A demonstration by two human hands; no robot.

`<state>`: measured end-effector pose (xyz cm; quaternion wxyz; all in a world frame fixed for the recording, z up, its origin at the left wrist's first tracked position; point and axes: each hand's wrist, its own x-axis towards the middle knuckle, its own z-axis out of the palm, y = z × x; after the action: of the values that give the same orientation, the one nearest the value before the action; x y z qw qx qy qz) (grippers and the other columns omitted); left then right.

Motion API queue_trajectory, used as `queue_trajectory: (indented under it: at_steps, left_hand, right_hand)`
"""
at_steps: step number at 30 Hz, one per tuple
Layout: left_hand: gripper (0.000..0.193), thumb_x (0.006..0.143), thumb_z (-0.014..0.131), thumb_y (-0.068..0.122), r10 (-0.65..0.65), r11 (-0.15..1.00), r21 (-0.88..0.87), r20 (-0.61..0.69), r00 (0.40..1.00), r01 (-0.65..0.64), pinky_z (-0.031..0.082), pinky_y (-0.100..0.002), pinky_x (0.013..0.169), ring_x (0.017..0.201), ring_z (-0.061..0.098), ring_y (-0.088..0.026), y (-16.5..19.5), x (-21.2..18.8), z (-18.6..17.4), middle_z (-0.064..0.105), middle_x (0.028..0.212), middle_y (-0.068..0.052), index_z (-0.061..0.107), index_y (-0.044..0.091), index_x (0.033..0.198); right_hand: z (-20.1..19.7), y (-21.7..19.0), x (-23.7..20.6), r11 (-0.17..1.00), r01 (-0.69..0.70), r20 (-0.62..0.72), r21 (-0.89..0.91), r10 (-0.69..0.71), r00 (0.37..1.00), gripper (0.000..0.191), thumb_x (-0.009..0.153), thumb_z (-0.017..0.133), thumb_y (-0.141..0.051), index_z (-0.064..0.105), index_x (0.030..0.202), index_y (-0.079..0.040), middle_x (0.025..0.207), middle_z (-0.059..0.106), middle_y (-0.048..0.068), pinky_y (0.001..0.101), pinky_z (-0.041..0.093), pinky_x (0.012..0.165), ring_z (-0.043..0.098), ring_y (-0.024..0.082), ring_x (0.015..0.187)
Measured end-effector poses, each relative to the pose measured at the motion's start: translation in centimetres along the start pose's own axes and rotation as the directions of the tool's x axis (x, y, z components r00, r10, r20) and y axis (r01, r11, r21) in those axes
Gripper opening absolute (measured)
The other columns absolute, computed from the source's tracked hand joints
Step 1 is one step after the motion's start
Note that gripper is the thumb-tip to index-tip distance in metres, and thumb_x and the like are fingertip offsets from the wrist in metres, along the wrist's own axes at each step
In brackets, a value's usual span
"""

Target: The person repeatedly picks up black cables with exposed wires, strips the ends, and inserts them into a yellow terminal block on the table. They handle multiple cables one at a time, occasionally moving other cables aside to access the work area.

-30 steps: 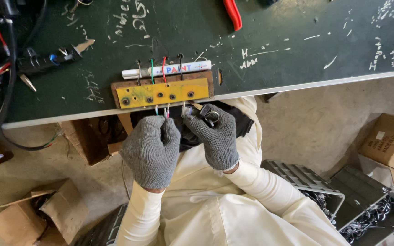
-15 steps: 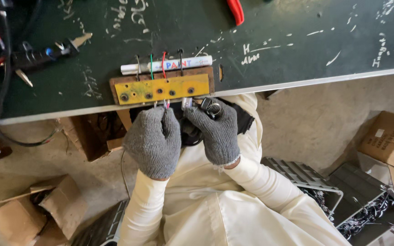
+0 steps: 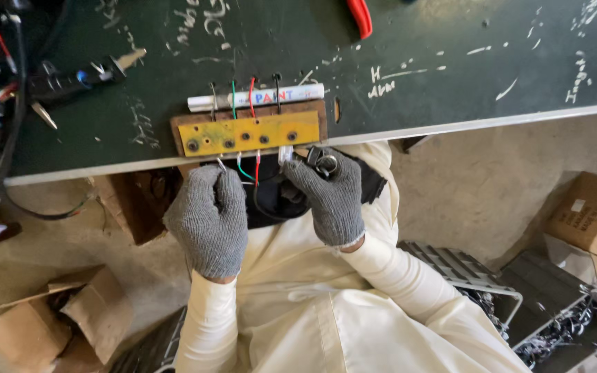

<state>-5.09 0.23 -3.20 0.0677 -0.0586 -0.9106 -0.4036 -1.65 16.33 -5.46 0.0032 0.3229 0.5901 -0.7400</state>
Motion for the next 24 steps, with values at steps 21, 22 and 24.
queue_trajectory:
  at_steps: [21,22,24]
  left_hand:
    - [0.01,0.102,0.074,0.008,0.146,0.978,0.155,-0.015,0.989,-0.142,0.054,-0.043,0.071,0.076,0.068,-0.033,-0.7,1.1,0.1,0.067,0.087,-0.012,0.065,0.007,0.097]
    - [0.011,0.102,0.075,0.009,0.145,0.977,0.16,-0.013,0.989,-0.141,0.054,-0.043,0.071,0.076,0.068,-0.033,-0.7,1.1,0.2,0.067,0.086,-0.012,0.065,0.007,0.097]
    - [0.011,0.103,0.075,0.01,0.125,0.98,0.155,-0.01,0.992,-0.122,0.054,-0.043,0.072,0.079,0.069,-0.033,-0.5,1.0,0.1,0.068,0.089,-0.012,0.066,0.007,0.098]
  right_hand:
    - [-2.6,1.4,-1.1,0.98,0.006,0.028,0.199,-0.012,1.0,0.024,0.103,0.06,-0.018,0.072,0.103,0.003,0.087,0.075,0.011,0.0249,0.052,0.058,0.07,0.015,0.067]
    - [-3.0,1.6,-1.3,0.976,0.021,0.029,0.218,-0.028,0.999,0.026,0.104,0.059,-0.02,0.072,0.104,0.003,0.087,0.075,0.012,0.0252,0.053,0.058,0.07,0.016,0.067]
    - [-3.6,1.8,-1.8,0.987,0.02,0.067,0.161,-0.031,0.997,0.038,0.108,0.054,-0.031,0.072,0.107,0.003,0.089,0.075,0.012,0.0248,0.053,0.06,0.071,0.016,0.069]
